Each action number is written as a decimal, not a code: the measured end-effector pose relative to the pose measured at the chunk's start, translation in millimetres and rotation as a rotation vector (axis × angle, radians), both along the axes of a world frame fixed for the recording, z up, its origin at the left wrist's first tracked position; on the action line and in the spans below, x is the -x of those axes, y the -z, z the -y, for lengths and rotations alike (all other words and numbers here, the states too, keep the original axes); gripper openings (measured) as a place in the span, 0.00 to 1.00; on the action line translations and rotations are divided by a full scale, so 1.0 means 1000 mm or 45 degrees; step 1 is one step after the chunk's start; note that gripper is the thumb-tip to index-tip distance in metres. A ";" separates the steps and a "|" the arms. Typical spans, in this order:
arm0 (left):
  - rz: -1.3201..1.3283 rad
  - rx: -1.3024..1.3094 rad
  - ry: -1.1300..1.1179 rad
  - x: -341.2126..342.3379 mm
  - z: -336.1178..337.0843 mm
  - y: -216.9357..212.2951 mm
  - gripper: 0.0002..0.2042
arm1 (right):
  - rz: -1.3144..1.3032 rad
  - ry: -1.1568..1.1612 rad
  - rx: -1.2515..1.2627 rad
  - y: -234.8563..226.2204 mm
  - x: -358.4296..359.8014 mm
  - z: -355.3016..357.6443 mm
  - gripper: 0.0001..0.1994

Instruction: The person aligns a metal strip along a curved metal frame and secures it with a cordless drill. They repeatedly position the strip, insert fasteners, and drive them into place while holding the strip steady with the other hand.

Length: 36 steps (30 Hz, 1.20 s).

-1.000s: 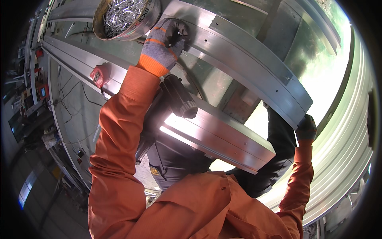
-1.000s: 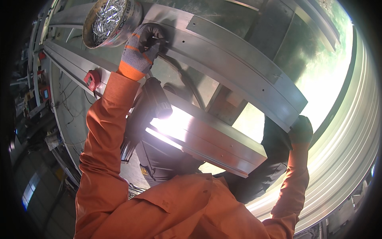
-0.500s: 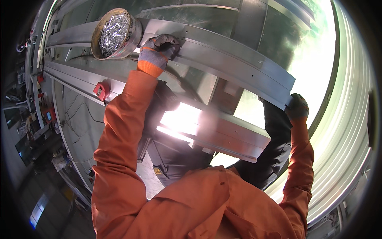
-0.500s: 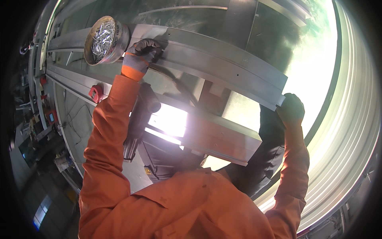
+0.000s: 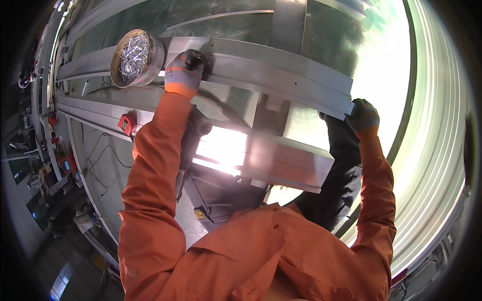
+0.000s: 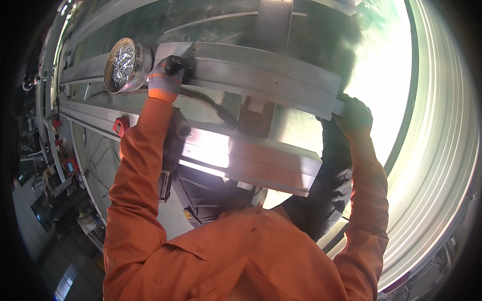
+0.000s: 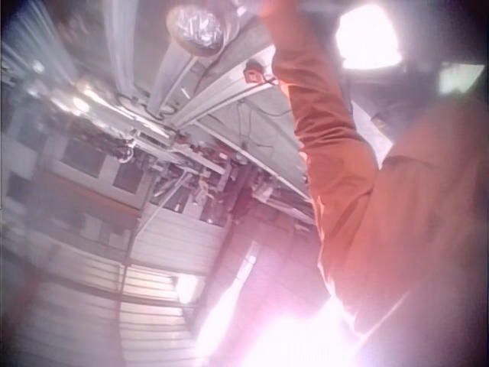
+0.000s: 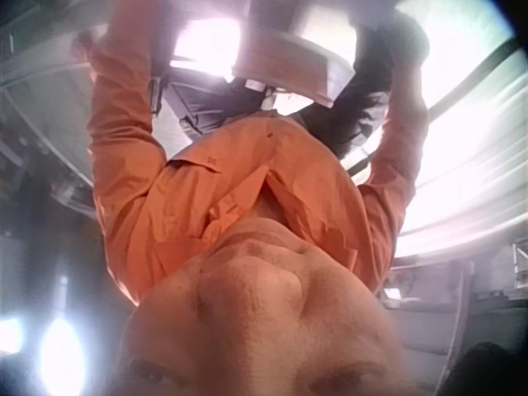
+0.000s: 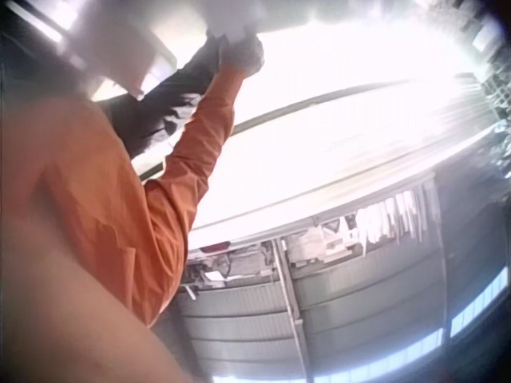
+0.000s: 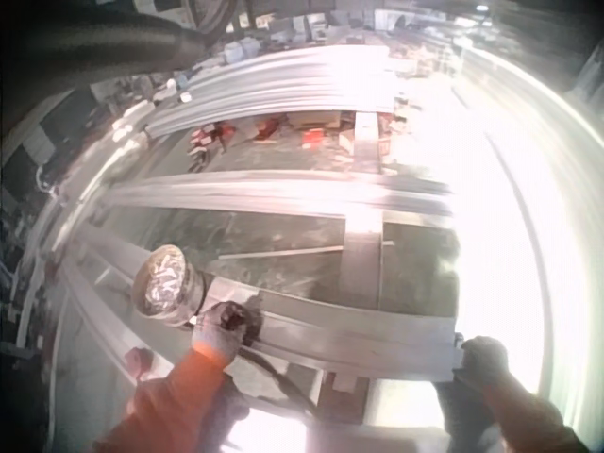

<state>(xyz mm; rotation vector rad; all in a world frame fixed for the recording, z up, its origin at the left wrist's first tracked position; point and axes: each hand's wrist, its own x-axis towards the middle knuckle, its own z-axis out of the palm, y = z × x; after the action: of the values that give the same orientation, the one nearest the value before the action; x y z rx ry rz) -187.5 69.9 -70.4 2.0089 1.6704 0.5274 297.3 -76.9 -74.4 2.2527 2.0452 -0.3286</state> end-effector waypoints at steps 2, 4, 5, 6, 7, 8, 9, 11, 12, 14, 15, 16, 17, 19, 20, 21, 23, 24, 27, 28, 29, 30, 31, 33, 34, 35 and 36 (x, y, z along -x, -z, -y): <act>-0.145 0.097 -0.021 -0.002 -0.009 -0.007 0.09 | -0.068 0.013 -0.060 0.004 -0.002 0.002 0.14; -0.492 -0.017 0.103 -0.007 -0.011 -0.008 0.10 | -0.093 0.019 -0.087 0.007 -0.004 0.004 0.14; -0.461 0.017 0.076 -0.009 -0.012 -0.009 0.10 | -0.086 0.021 -0.083 0.009 -0.008 0.006 0.14; -0.437 0.048 0.050 -0.012 -0.014 -0.015 0.11 | -0.085 0.023 -0.083 0.010 -0.009 0.005 0.15; -0.421 -0.015 0.058 -0.010 -0.013 -0.012 0.11 | -0.100 0.021 -0.085 0.010 -0.009 0.005 0.15; -0.404 -0.077 0.067 -0.008 -0.010 -0.005 0.11 | -0.114 0.020 -0.087 0.010 -0.008 0.004 0.15; -0.383 -0.135 0.075 -0.007 -0.007 -0.001 0.11 | -0.125 0.016 -0.085 0.010 -0.009 0.005 0.15; -0.317 -0.035 0.061 0.001 -0.014 0.003 0.12 | -0.092 0.014 -0.093 0.015 -0.010 0.004 0.14; -0.283 0.014 0.055 -0.001 -0.017 -0.001 0.12 | -0.073 0.013 -0.098 0.017 -0.011 0.004 0.14; -0.480 -0.003 0.037 -0.009 -0.010 -0.005 0.13 | -0.086 0.009 -0.087 0.017 -0.013 0.006 0.14; -0.494 0.029 0.048 -0.010 -0.010 -0.007 0.14 | -0.091 0.006 -0.084 0.015 -0.014 0.006 0.15; -0.508 0.062 0.060 -0.012 -0.010 -0.008 0.15 | -0.092 0.014 -0.083 0.014 -0.013 0.005 0.15; -0.509 0.003 0.049 -0.012 -0.010 -0.006 0.16 | -0.092 0.021 -0.083 0.013 -0.012 0.004 0.15; -0.515 -0.107 0.026 -0.013 -0.006 -0.006 0.17 | -0.087 0.033 -0.051 0.012 -0.010 0.004 0.16; -0.557 -0.040 0.005 -0.012 -0.006 -0.007 0.19 | -0.081 0.036 -0.023 0.013 -0.009 0.003 0.17; -0.595 0.025 -0.013 -0.015 -0.008 -0.012 0.21 | -0.071 0.042 0.004 0.012 -0.010 0.002 0.17; -0.474 0.020 -0.018 -0.011 -0.007 -0.018 0.25 | -0.076 0.041 0.008 0.013 -0.010 0.001 0.18; -0.316 -0.050 0.004 0.002 -0.006 -0.022 0.27 | -0.080 0.045 0.011 0.013 -0.011 0.002 0.18; 0.013 -0.060 -0.022 0.034 0.020 -0.054 0.31 | -0.085 0.061 0.008 0.009 -0.010 0.004 0.19; -0.237 -0.017 0.026 0.043 0.033 -0.073 0.31 | -0.064 0.069 0.020 0.010 -0.014 0.006 0.18; -0.308 0.015 0.032 0.049 0.057 -0.085 0.32 | -0.056 0.066 0.031 0.013 -0.016 0.006 0.18; -0.438 0.132 -0.011 0.048 0.083 -0.097 0.34 | -0.046 0.066 0.044 0.016 -0.017 0.006 0.18; -0.501 0.390 -0.073 0.049 0.104 -0.104 0.38 | -0.047 0.065 0.038 0.019 -0.016 0.006 0.18; -0.604 0.584 -0.023 0.039 0.134 -0.096 0.46 | -0.022 0.076 0.031 0.020 -0.018 0.006 0.17; -0.671 0.660 -0.032 0.020 0.142 -0.098 0.48 | -0.011 0.091 0.053 0.015 -0.014 0.004 0.16; -0.673 0.546 -0.065 0.025 0.148 -0.084 0.49 | 0.002 0.108 0.075 0.010 -0.007 0.000 0.16; -0.668 0.588 -0.132 0.018 0.145 -0.083 0.48 | 0.013 0.121 0.091 0.007 -0.005 -0.004 0.16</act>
<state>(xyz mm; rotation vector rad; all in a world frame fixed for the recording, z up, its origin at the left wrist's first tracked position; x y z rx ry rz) -205.6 -74.7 12.4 1.8037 1.9705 -0.3688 302.7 -72.8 -81.0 2.3090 1.8936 -0.3889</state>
